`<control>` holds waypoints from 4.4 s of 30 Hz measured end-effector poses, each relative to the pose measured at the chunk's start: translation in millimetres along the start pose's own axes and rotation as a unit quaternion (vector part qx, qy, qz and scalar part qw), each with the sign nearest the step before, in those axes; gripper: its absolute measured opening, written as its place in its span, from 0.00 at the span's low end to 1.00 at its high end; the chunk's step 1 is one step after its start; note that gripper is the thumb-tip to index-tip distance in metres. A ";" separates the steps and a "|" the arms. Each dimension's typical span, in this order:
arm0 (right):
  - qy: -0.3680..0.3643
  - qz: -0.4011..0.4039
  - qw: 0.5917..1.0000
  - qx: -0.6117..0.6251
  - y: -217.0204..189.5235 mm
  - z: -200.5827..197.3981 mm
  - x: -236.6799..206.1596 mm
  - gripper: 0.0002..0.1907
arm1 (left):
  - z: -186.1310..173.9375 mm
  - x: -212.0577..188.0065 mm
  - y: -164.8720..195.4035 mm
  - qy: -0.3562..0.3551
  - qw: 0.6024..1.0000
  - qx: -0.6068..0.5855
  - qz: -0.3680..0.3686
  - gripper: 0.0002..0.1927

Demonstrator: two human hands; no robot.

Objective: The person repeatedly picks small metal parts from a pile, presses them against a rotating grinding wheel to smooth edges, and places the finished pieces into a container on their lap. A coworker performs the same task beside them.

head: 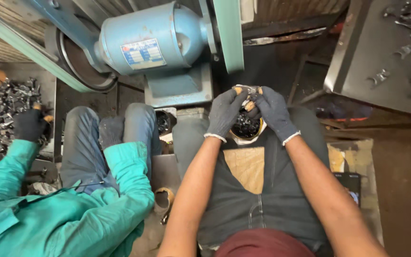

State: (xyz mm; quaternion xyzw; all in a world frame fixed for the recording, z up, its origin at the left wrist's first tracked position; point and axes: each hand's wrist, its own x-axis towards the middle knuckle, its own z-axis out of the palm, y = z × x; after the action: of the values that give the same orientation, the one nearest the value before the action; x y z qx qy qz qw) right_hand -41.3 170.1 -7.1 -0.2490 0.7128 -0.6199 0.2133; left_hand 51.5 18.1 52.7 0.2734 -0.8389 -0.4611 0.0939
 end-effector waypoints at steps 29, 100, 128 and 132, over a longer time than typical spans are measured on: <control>-0.007 -0.104 0.987 -0.124 40.0 -20.3 58.8 0.16 | 41.2 34.4 -18.2 0.083 0.996 -0.030 0.020 0.17; -0.010 -0.253 0.931 -0.264 74.7 1.7 87.2 0.11 | 66.8 56.8 -40.4 0.151 0.987 0.048 -0.038 0.21; 0.249 -0.027 0.798 -0.548 37.2 -220.6 27.8 0.13 | 60.6 12.3 3.1 -0.229 0.951 0.188 0.087 0.19; 0.245 0.081 0.811 -0.526 15.8 -212.0 26.7 0.10 | 44.8 -14.0 -0.5 -0.268 0.938 0.194 0.107 0.20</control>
State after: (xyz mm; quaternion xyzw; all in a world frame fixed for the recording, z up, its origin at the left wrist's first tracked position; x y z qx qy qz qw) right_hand -193.7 320.1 7.2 -0.1045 0.9761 -0.1716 -0.0829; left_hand 45.0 57.9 28.7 0.0615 -0.9304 -0.3330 -0.1400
